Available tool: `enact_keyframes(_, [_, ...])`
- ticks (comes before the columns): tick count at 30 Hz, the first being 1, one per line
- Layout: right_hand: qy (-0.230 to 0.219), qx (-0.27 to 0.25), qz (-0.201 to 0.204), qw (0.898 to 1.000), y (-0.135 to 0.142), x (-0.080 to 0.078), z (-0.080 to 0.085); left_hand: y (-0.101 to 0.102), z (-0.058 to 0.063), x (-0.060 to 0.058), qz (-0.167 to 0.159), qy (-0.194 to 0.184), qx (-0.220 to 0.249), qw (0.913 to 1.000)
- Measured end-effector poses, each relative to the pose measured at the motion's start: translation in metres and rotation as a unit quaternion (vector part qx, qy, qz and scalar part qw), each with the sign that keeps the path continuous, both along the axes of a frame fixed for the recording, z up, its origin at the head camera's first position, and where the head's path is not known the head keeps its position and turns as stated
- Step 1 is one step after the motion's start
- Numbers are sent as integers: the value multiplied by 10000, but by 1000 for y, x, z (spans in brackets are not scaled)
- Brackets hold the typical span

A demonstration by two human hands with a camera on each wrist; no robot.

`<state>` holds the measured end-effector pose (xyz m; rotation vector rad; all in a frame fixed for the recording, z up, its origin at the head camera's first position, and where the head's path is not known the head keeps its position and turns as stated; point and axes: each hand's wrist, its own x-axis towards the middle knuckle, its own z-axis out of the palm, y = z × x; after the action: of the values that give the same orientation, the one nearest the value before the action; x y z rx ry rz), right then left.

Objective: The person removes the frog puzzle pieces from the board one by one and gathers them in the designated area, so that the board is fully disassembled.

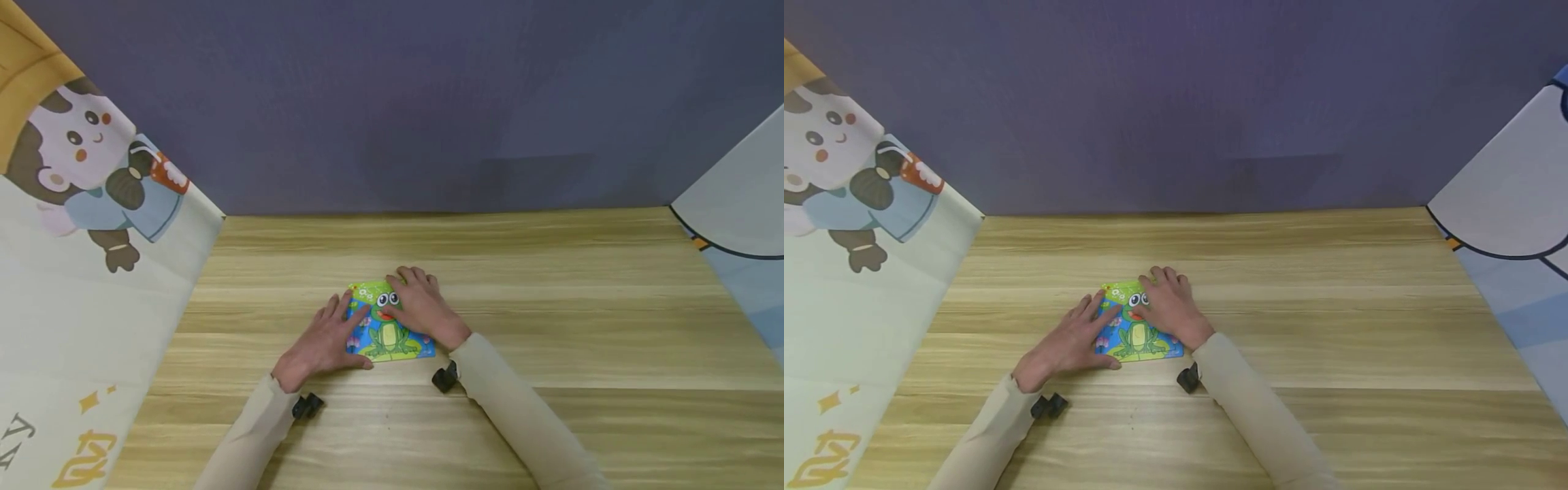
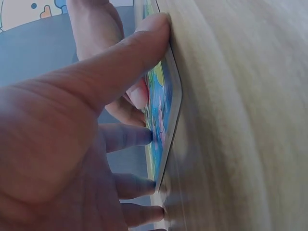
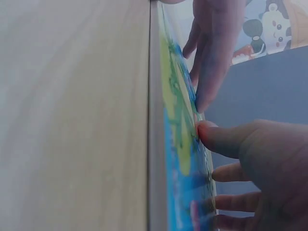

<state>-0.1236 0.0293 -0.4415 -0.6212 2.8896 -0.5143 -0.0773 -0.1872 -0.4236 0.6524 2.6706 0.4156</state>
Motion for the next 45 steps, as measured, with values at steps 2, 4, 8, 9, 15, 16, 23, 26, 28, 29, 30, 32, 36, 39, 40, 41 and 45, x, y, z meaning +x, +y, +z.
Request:
enact_keyframes(2, [39,30,16,10000,-2,-1,0,1,0,0,-21,66,11,10000])
enact_keyframes(4, [68,73,21,9999,-4,-2,1,1,1,0,-29,116,24,9999])
enact_keyframes(8, [78,149,14,9999,-9,-5,2,2,0,-1,-55,201,30,9998])
enact_keyframes(9, [99,162,23,9998,-9,-6,2,2,0,-1,-61,223,31,9997])
enact_keyframes(15, [235,63,102,9997,-15,-10,2,4,-1,-1,-56,283,79,9996])
enact_keyframes(16, [256,35,113,9996,-16,-11,2,4,-1,-1,-42,273,89,9996])
enact_keyframes(23, [369,-52,207,9991,-20,-14,2,8,-1,-2,43,280,76,9996])
enact_keyframes(26, [374,-136,205,9990,-20,-16,2,9,-2,-2,65,375,42,9993])
enact_keyframes(28, [340,-191,175,9991,-19,-16,2,10,-2,-2,57,467,-2,9989])
enact_keyframes(29, [315,-206,159,9992,-19,-17,2,10,-3,-2,53,508,-10,9987])
enact_keyframes(30, [302,-207,138,9992,-19,-17,2,10,-3,-2,49,549,-23,9985])
enact_keyframes(32, [283,-197,109,9993,-18,-18,2,11,-3,-2,13,637,-41,9980])
enact_keyframes(36, [285,-200,108,9993,-16,-20,2,11,-3,-3,-69,781,-29,9969])
enact_keyframes(39, [272,-236,123,9993,-15,-21,2,12,-4,-5,-111,839,-42,9964])
enact_keyframes(40, [262,-251,126,9993,-15,-22,3,12,-4,-5,-123,848,-55,9963])
enact_keyframes(41, [254,-271,128,9992,-15,-22,3,13,-4,-6,-130,849,-55,9963])
enact_keyframes(45, [217,-336,136,9991,-14,-25,4,15,-4,-8,-131,842,-76,9963])
